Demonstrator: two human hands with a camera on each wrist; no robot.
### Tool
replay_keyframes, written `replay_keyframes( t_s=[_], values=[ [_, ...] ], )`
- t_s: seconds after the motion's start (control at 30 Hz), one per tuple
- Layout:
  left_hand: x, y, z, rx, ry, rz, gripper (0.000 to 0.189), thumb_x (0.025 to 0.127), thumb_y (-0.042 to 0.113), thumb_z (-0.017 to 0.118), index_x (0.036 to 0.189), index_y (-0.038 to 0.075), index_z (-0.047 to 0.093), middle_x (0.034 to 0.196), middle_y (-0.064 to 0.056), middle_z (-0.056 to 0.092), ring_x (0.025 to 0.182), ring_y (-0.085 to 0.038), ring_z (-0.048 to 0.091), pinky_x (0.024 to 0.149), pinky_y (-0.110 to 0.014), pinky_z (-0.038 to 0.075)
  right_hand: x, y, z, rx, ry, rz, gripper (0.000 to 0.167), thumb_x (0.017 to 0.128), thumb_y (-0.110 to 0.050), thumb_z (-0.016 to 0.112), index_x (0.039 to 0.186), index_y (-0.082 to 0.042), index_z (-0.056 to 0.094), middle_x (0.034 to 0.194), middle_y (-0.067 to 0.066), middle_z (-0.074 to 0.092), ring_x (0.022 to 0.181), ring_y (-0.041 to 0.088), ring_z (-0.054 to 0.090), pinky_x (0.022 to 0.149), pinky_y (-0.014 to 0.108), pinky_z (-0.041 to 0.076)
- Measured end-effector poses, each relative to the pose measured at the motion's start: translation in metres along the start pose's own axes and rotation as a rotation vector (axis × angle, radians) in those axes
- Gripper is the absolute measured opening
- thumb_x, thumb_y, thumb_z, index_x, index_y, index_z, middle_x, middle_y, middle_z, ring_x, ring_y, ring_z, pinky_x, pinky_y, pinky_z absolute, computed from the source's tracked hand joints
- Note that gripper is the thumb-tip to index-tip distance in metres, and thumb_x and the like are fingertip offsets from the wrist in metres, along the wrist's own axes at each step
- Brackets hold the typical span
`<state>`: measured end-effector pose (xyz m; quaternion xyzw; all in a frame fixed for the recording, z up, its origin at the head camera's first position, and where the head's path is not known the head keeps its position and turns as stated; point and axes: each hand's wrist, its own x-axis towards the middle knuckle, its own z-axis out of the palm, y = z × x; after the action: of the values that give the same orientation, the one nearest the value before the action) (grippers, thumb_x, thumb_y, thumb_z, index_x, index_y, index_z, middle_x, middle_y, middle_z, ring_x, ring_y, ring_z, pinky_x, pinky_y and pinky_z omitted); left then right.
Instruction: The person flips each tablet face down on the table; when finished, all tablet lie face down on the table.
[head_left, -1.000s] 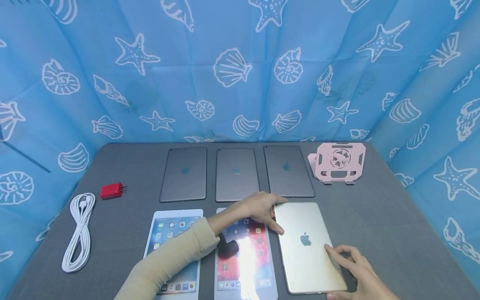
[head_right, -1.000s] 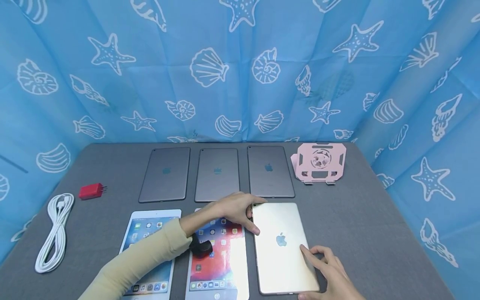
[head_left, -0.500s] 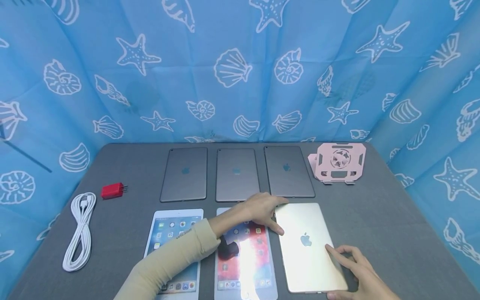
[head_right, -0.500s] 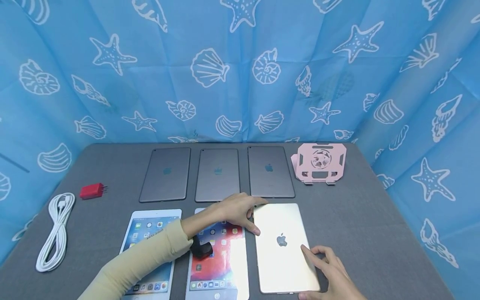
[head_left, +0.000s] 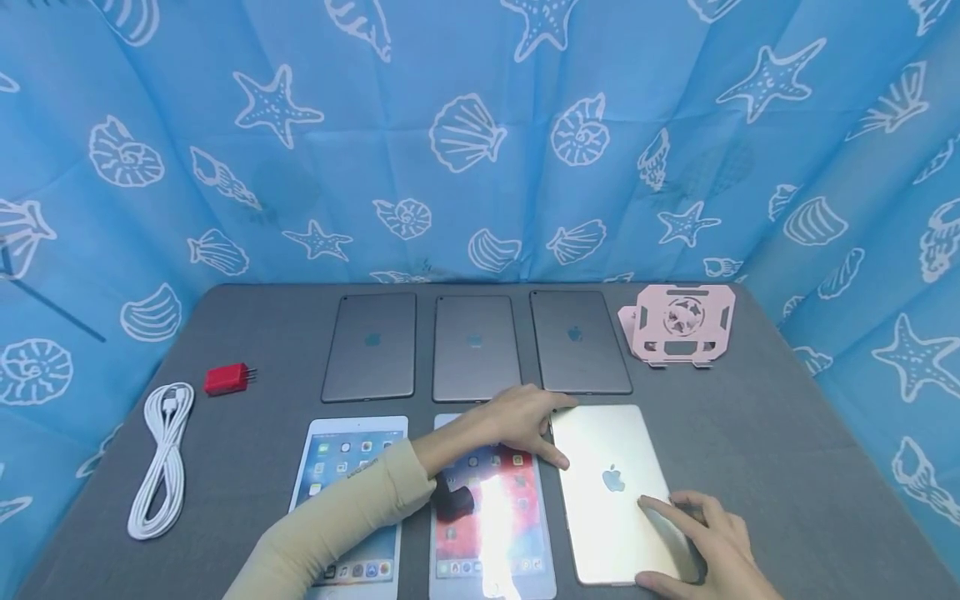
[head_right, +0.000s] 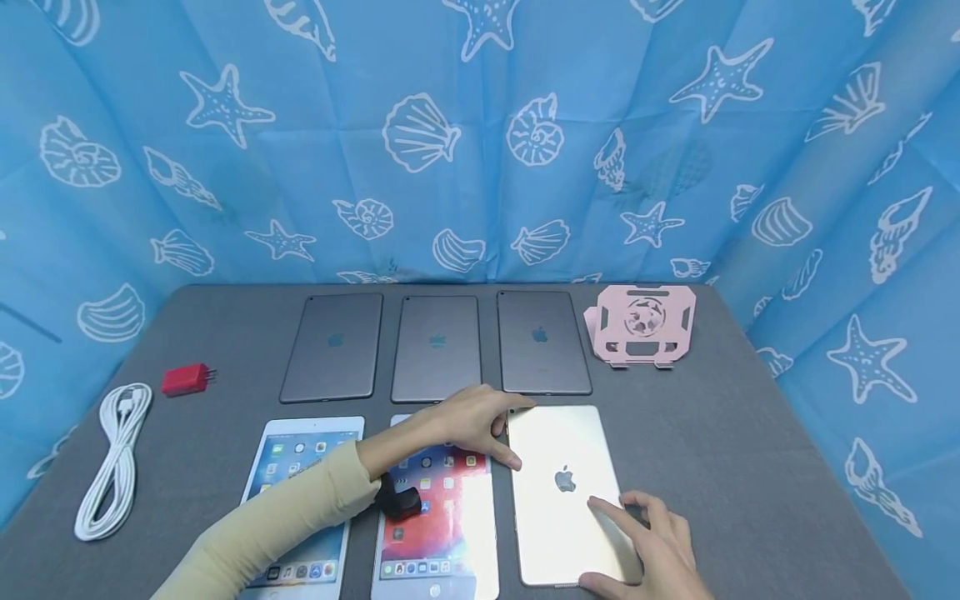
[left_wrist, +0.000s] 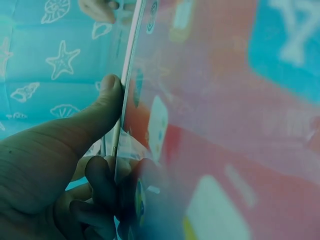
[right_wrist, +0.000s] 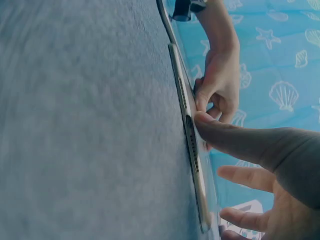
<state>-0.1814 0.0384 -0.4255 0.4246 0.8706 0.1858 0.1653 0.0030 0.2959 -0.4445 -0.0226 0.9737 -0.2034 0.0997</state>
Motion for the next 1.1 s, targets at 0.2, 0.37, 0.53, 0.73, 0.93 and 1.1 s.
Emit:
replay_keyframes(
  t_s=[0.2, 0.37, 0.53, 0.73, 0.93, 1.1],
  values=[
    [-0.007, -0.008, 0.0, -0.063, 0.01, 0.082, 0.079, 0.083, 0.044, 0.085, 0.148, 0.01, 0.054, 0.064, 0.011, 0.052, 0.053, 0.002, 0.04, 0.058, -0.01, 0.036, -0.002, -0.016, 0.004, 0.044, 0.167, -0.139, 0.066, 0.069, -0.041, 0.093, 0.128, -0.021, 0.07, 0.127, 0.012, 0.055, 0.108, 0.037, 0.05, 0.077, 0.055, 0.044],
    [-0.016, -0.015, -0.002, -0.102, -0.022, 0.175, 0.071, 0.084, 0.038, 0.085, 0.145, 0.012, 0.057, 0.08, 0.008, 0.061, 0.064, 0.004, 0.05, 0.067, -0.009, 0.043, -0.001, -0.027, 0.008, 0.048, 0.238, -0.241, 0.062, 0.066, -0.037, 0.095, 0.123, -0.026, 0.072, 0.117, -0.006, 0.056, 0.103, 0.017, 0.048, 0.076, 0.039, 0.041],
    [-0.03, -0.019, -0.007, -0.114, -0.03, 0.228, 0.07, 0.085, 0.037, 0.085, 0.144, 0.011, 0.058, 0.09, 0.004, 0.065, 0.07, 0.002, 0.053, 0.066, -0.01, 0.044, -0.001, -0.036, 0.011, 0.067, 0.275, -0.286, 0.062, 0.068, -0.038, 0.094, 0.125, -0.032, 0.071, 0.114, -0.016, 0.054, 0.1, -0.001, 0.043, 0.074, 0.028, 0.04],
    [-0.053, -0.031, -0.021, -0.13, -0.038, 0.195, 0.074, 0.084, 0.041, 0.084, 0.147, 0.013, 0.056, 0.108, 0.001, 0.067, 0.071, -0.005, 0.05, 0.064, -0.014, 0.042, 0.005, -0.047, 0.017, 0.125, 0.369, -0.503, 0.066, 0.066, -0.027, 0.096, 0.126, -0.025, 0.07, 0.113, -0.015, 0.056, 0.102, -0.004, 0.045, 0.072, 0.024, 0.042],
    [-0.075, -0.045, -0.039, -0.138, -0.063, 0.146, 0.08, 0.082, 0.043, 0.085, 0.15, 0.014, 0.052, 0.127, -0.004, 0.067, 0.091, -0.016, 0.06, 0.076, -0.019, 0.049, 0.008, -0.057, 0.024, 0.141, 0.356, -0.587, 0.064, 0.068, -0.027, 0.095, 0.127, -0.024, 0.07, 0.114, -0.016, 0.055, 0.102, -0.002, 0.046, 0.076, 0.026, 0.042],
    [-0.088, -0.06, -0.05, -0.085, -0.051, 0.058, 0.086, 0.078, 0.046, 0.087, 0.15, 0.016, 0.052, 0.134, -0.006, 0.063, 0.095, -0.017, 0.06, 0.079, -0.024, 0.049, 0.011, -0.06, 0.031, 0.159, 0.325, -0.62, 0.062, 0.072, -0.032, 0.093, 0.128, -0.023, 0.069, 0.113, -0.014, 0.055, 0.1, -0.001, 0.046, 0.073, 0.026, 0.039]
  ],
)
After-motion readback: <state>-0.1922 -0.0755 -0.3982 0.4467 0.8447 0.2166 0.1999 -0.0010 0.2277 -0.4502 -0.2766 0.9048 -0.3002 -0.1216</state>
